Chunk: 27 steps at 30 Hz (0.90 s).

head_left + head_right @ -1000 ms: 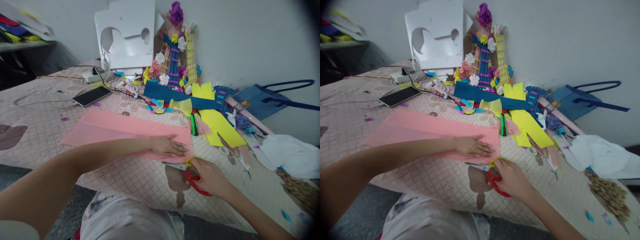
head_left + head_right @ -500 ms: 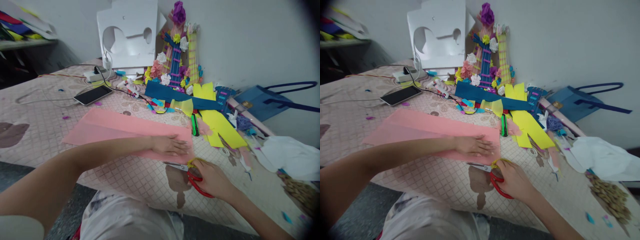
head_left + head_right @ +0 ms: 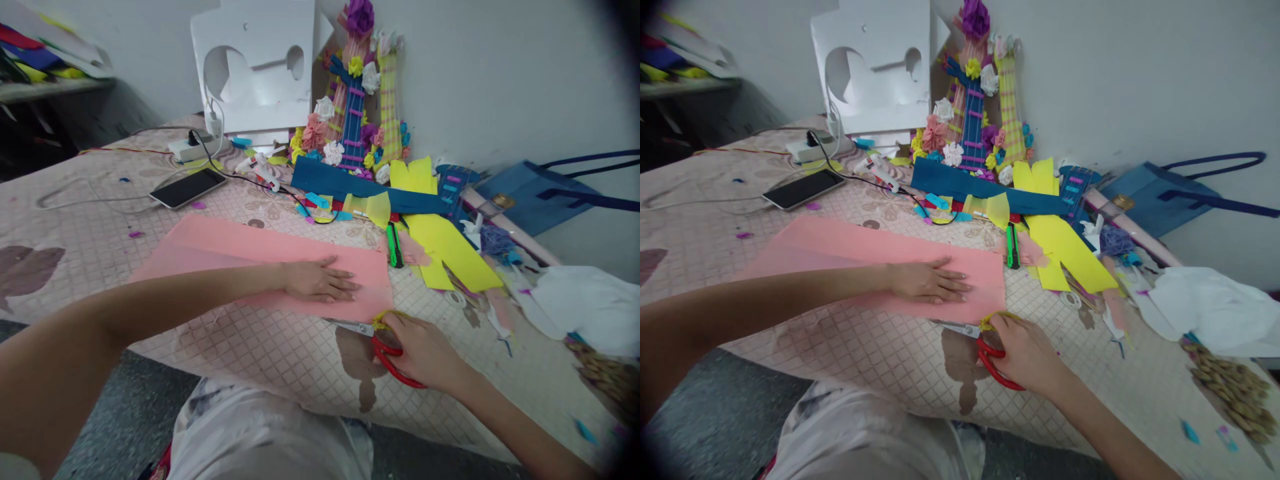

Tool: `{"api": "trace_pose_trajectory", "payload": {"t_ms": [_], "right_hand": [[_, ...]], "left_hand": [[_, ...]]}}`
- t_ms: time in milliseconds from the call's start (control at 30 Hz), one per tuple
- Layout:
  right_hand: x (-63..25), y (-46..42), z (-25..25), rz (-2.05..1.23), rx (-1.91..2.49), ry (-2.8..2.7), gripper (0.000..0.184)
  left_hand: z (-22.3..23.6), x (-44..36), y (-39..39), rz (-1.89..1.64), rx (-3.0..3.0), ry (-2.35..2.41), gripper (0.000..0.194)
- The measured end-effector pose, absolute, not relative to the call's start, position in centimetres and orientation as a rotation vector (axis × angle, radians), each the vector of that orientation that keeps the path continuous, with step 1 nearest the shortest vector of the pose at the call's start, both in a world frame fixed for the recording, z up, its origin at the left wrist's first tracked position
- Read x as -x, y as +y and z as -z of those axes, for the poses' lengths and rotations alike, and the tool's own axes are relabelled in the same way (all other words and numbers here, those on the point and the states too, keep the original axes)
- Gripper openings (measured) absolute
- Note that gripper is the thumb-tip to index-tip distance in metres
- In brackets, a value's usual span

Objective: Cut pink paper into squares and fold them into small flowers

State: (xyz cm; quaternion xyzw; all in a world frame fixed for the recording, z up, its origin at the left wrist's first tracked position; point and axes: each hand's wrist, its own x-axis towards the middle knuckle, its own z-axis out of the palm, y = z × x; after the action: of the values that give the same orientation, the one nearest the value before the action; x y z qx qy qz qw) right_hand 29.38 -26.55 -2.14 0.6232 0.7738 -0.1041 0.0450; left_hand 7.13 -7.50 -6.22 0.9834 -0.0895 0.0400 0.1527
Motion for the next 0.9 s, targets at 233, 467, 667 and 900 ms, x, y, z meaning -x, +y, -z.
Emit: {"api": "trace_pose_trajectory", "payload": {"t_ms": [233,467,667,900], "right_hand": [[-29.7,-26.6,2.6,0.278,-1.841,2.397,0.037],[-29.7,-26.7,2.8,0.241,-1.838,2.389,0.035],[-29.3,-26.7,2.5,0.259,-1.89,2.397,0.039],[-28.9,-26.1,2.2,0.264,-1.829,2.436,0.036]], "left_hand": [[6.2,-7.1,-7.5,-0.137,-2.804,-0.25,0.047],[5.9,-7.0,-7.7,-0.162,-2.797,-0.248,0.046],[5.9,-7.0,-7.8,-0.146,-2.771,-0.223,0.047],[5.7,-7.0,-7.8,-0.114,-2.738,-0.199,0.047]]}}
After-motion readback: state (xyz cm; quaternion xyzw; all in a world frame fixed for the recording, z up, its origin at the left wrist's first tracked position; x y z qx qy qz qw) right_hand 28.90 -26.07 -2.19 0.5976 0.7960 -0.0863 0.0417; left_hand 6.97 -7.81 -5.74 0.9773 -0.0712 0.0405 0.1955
